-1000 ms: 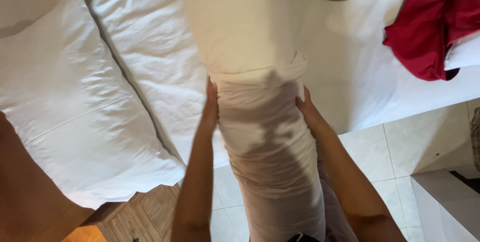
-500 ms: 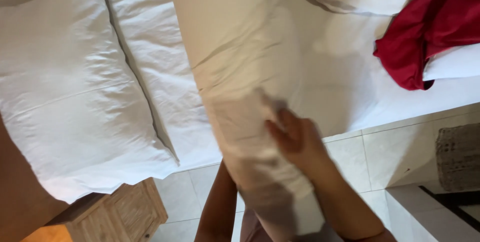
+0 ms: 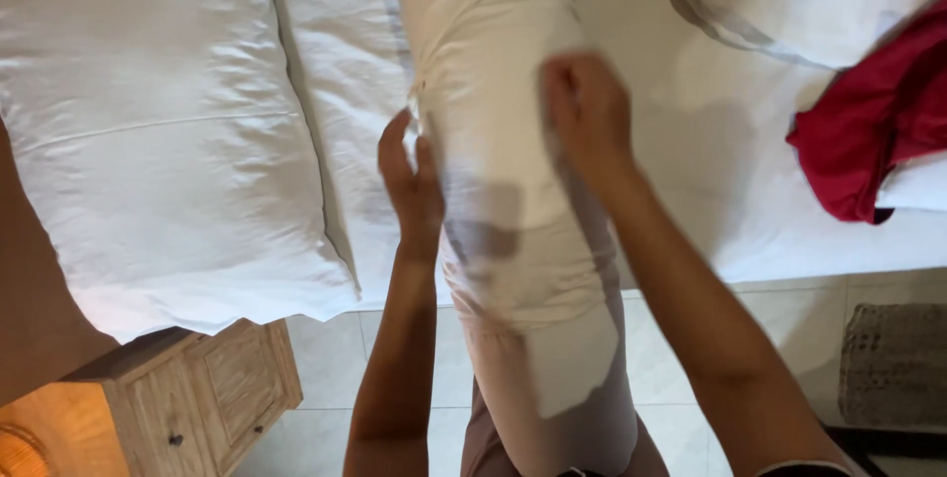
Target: The person is stuffing a long bolster pillow into its white pillowcase on a bed.
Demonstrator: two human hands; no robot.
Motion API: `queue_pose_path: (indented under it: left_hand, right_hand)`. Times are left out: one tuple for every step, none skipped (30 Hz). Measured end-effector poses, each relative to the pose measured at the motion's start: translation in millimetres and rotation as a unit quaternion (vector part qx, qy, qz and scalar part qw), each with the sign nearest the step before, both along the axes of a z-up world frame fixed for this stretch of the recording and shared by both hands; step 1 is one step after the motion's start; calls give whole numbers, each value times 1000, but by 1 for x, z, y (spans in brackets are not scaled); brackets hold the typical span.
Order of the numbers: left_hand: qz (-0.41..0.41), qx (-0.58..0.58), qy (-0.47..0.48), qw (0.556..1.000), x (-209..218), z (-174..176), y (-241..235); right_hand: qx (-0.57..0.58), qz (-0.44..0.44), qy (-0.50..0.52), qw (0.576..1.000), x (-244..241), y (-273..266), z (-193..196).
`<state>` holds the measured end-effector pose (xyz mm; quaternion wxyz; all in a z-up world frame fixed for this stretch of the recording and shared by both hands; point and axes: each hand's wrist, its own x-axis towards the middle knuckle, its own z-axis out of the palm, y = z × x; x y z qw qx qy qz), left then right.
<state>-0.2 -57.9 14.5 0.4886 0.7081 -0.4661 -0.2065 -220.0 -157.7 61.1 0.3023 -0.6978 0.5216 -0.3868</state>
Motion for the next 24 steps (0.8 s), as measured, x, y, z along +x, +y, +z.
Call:
queue_pose_path:
  left_hand:
    - [3, 1, 1, 1000, 0, 0, -14]
    - [-28, -23, -43, 998, 0, -1, -29]
    - [-62, -46, -88, 993, 0, -2, -45]
    - [-62, -46, -88, 993, 3, -1, -63]
    - [-89, -27, -83, 992, 7, 0, -83]
    - [-116, -9, -78, 990, 10, 2, -104]
    - [-116, -7, -77, 990, 17, -2, -123]
    - [-135, 7, -99, 986, 24, -5, -142]
    - [-157, 20, -120, 980, 28, -9, -163]
    - [-159, 19, -117, 980, 30, -11, -175]
    - [-186, 42, -113, 975, 31, -13, -189]
    - [-214, 65, -109, 969, 33, -15, -202]
    - [-213, 65, -108, 969, 31, -15, -207]
    - [-232, 107, -84, 963, 29, -15, -212]
    - [-252, 151, -61, 954, 27, -15, -215]
    - [-252, 152, -60, 954, 23, -9, -216]
    - [-248, 202, -67, 945, 19, -3, -217]
    - [-243, 252, -74, 934, 15, 4, -218]
    - [-244, 257, -74, 932, 18, 0, -215]
    - [-239, 279, -78, 927, 21, -4, -211]
    - [-234, 296, -83, 922, 24, -7, -213]
    - [-236, 295, -85, 922, 26, -18, -212]
    - [-246, 289, -87, 921, 31, -29, -214]
    - [-255, 283, -90, 920, 36, -39, -215]
  right_hand:
    - [1, 3, 1, 1000, 2, -21, -11]
    - [-53, 9, 17, 998, 4, -43, -23]
    - [-106, 12, 33, 994, 5, -64, -35]
    - [-105, 12, 34, 994, 6, -75, -37]
    - [-80, 16, 40, 996, 8, -88, -39]
    - [-54, 20, 45, 997, 10, -101, -40]
    - [-53, 20, 45, 997, 12, -105, -41]
    - [-27, 39, 60, 997, 14, -109, -41]
    - [-2, 55, 77, 996, 13, -114, -40]
    - [-2, 53, 79, 995, 15, -115, -44]
    - [-26, 59, 121, 991, 17, -118, -48]
    - [-51, 64, 162, 983, 18, -120, -51]
    - [-51, 64, 163, 983, 19, -119, -54]
    - [-76, 49, 180, 980, 19, -117, -58]
    - [-99, 33, 195, 975, 20, -114, -61]
    - [-97, 33, 195, 975, 16, -110, -60]
    - [-131, 33, 187, 973, 12, -106, -58]
    - [-164, 33, 180, 969, 8, -102, -57]
    - [-159, 32, 179, 970, -3, -91, -56]
    - [-156, 65, 169, 971, -14, -79, -54]
    - [-158, 96, 160, 970, -25, -72, -51]
    - [-158, 94, 160, 970, -33, -63, -50]
    - [-155, 115, 141, 971, -39, -56, -50]
    - [-152, 136, 122, 971, -45, -49, -51]
